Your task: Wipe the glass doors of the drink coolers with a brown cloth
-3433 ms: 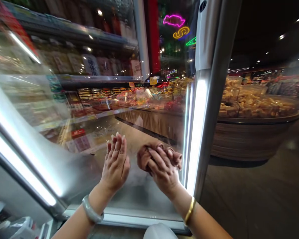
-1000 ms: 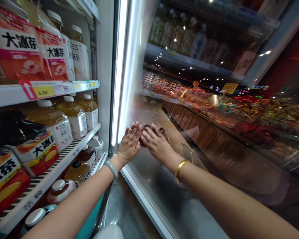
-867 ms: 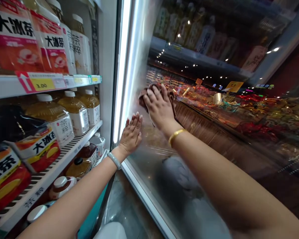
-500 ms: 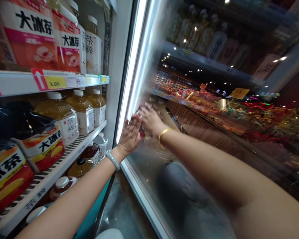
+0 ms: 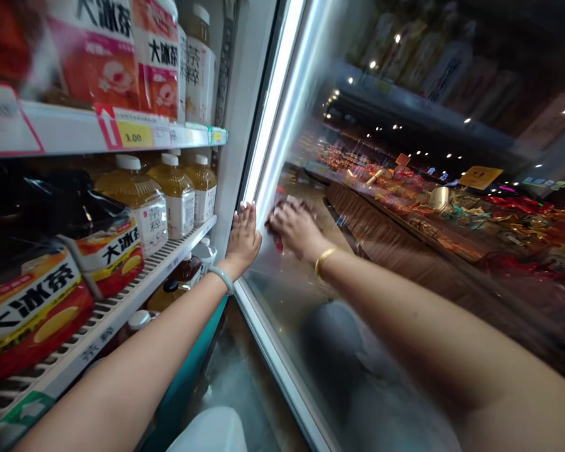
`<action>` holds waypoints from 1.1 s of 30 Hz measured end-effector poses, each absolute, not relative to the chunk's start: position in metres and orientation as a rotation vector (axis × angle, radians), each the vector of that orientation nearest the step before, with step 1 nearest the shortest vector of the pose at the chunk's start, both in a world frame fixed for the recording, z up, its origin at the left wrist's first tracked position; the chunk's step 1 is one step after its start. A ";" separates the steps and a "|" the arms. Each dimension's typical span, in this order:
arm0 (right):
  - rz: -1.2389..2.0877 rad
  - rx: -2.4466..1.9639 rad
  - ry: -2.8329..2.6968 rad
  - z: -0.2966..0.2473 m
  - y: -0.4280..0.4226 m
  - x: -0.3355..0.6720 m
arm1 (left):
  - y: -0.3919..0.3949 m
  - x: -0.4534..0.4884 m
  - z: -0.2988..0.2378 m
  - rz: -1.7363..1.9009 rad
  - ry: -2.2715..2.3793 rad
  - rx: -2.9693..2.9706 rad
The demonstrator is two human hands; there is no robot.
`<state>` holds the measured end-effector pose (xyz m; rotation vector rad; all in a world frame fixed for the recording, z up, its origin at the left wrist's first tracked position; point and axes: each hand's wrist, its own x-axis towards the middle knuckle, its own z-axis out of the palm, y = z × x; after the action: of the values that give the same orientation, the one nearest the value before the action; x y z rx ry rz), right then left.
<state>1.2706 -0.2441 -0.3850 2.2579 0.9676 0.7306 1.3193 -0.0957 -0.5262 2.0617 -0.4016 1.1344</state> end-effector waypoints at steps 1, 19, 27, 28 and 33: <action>0.786 2.281 0.926 -0.369 -0.240 1.280 | -0.095 1.317 -0.527 1.127 -0.398 2.065; 0.761 2.456 0.939 -0.517 -0.330 1.158 | -0.156 1.175 -0.612 0.945 -0.659 2.154; 0.800 2.473 0.789 -0.573 -0.343 1.109 | -0.169 1.162 -0.613 0.903 -0.762 2.107; 0.801 2.460 0.795 -0.585 -0.352 1.088 | -0.172 1.156 -0.617 0.897 -0.789 2.103; 0.875 2.478 0.666 -0.537 -0.383 1.034 | -0.181 1.140 -0.620 0.882 -0.859 2.087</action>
<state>1.0339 -0.3827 -0.5374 2.4785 0.6660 0.8749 1.1404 -0.1810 -0.6202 2.0869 -0.8586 0.8818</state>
